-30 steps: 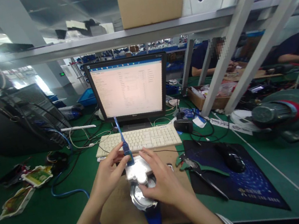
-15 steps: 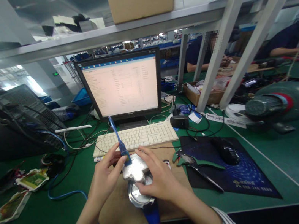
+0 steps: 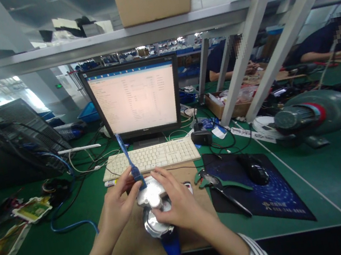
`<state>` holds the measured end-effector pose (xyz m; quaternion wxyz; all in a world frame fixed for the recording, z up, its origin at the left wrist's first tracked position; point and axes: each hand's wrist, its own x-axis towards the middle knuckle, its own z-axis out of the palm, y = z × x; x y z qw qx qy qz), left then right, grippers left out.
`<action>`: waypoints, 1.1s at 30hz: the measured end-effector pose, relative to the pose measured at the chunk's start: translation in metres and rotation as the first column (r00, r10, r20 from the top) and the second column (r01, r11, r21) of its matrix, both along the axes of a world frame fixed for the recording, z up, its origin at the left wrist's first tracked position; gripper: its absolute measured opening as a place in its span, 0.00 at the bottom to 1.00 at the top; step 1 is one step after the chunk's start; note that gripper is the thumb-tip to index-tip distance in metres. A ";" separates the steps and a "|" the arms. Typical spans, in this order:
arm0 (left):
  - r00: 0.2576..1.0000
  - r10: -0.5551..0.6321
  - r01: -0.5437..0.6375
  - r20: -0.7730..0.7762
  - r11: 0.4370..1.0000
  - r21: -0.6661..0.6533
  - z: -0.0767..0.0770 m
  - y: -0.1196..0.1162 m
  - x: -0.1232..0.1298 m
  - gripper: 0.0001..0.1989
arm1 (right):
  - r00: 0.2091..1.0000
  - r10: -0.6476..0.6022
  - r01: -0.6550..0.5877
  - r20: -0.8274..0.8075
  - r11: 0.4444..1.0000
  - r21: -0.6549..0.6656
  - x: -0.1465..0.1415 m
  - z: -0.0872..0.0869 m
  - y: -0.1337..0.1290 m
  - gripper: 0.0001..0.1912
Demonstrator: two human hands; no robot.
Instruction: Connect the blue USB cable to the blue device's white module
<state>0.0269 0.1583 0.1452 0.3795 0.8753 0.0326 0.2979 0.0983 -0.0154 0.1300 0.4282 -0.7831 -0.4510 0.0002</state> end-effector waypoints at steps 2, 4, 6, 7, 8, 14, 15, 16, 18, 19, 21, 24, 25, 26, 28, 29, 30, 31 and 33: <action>1.000 0.014 -0.015 0.022 0.998 0.063 -0.002 0.000 -0.001 0.21 | 1.000 0.001 -0.001 -0.004 1.000 0.007 0.000 0.000 0.000 0.41; 0.999 0.014 -0.018 0.040 0.993 0.113 -0.005 0.001 -0.002 0.21 | 1.000 0.002 -0.002 -0.010 1.000 0.010 0.000 0.000 0.000 0.41; 0.998 0.005 -0.014 0.060 0.990 0.141 -0.007 0.001 -0.002 0.21 | 1.000 0.006 -0.006 -0.015 1.000 0.006 0.000 0.000 0.000 0.41; 0.998 0.004 -0.014 0.070 0.989 0.149 -0.008 0.002 -0.002 0.20 | 1.000 0.013 -0.013 -0.017 1.000 0.004 0.000 0.000 -0.001 0.41; 0.997 0.005 -0.017 0.076 0.988 0.154 -0.009 0.002 -0.002 0.20 | 0.999 0.026 -0.026 -0.020 1.000 0.002 0.001 -0.001 -0.002 0.41; 0.992 0.023 -0.046 0.123 0.982 0.181 -0.015 0.003 -0.002 0.19 | 0.999 0.028 -0.026 -0.024 0.997 0.072 0.016 -0.012 -0.027 0.34; 0.990 0.022 -0.048 0.139 0.982 0.182 -0.016 0.003 -0.002 0.20 | 0.999 -0.036 0.036 -0.002 0.996 0.083 0.024 -0.014 -0.035 0.31; 0.988 0.021 -0.050 0.156 0.982 0.185 -0.017 0.003 -0.002 0.20 | 0.992 -0.123 0.120 0.030 0.989 0.087 0.033 -0.017 -0.046 0.29; 0.982 0.025 -0.061 0.185 0.979 0.193 -0.020 0.004 -0.002 0.20 | 0.934 -0.335 0.328 0.128 0.942 0.073 0.055 -0.025 -0.074 0.27; 0.980 0.027 -0.067 0.197 0.978 0.200 -0.020 0.004 -0.001 0.19 | 0.877 -0.434 0.431 0.204 0.900 0.065 0.067 -0.031 -0.090 0.26; 0.976 0.029 -0.076 0.216 0.974 0.214 -0.022 0.004 0.001 0.19 | 0.730 -0.575 0.602 0.370 0.797 0.049 0.093 -0.046 -0.126 0.24; 0.973 0.011 -0.066 0.232 0.971 0.232 -0.024 0.005 0.002 0.19 | 0.600 -0.613 0.714 0.515 0.700 0.001 0.125 -0.077 -0.177 0.24; 0.972 0.003 -0.060 0.234 0.970 0.235 -0.025 0.005 0.002 0.19 | 0.600 -0.606 0.721 0.522 0.693 -0.024 0.134 -0.088 -0.190 0.25; 0.972 -0.002 -0.055 0.235 0.971 0.235 -0.025 0.006 0.003 0.19 | 0.611 -0.608 0.723 0.507 0.689 -0.045 0.140 -0.099 -0.201 0.26; 0.973 -0.006 -0.047 0.230 0.973 0.226 -0.026 0.005 0.002 0.20 | 0.637 -0.625 0.735 0.452 0.669 -0.112 0.148 -0.117 -0.214 0.26; 0.975 -0.006 -0.043 0.221 0.975 0.219 -0.026 0.005 0.002 0.20 | 0.639 -0.639 0.742 0.429 0.659 -0.123 0.150 -0.124 -0.218 0.27; 0.977 -0.006 -0.040 0.214 0.976 0.213 -0.025 0.004 0.002 0.20 | 0.643 -0.643 0.744 0.415 0.653 -0.141 0.150 -0.129 -0.220 0.28; 0.978 -0.007 -0.038 0.210 0.977 0.208 -0.025 0.003 0.001 0.20 | 0.639 -0.649 0.751 0.412 0.642 -0.154 0.150 -0.132 -0.221 0.29; 0.979 -0.012 -0.031 0.202 0.977 0.211 -0.024 0.002 0.000 0.20 | 0.617 -0.662 0.773 0.426 0.610 -0.173 0.148 -0.134 -0.221 0.30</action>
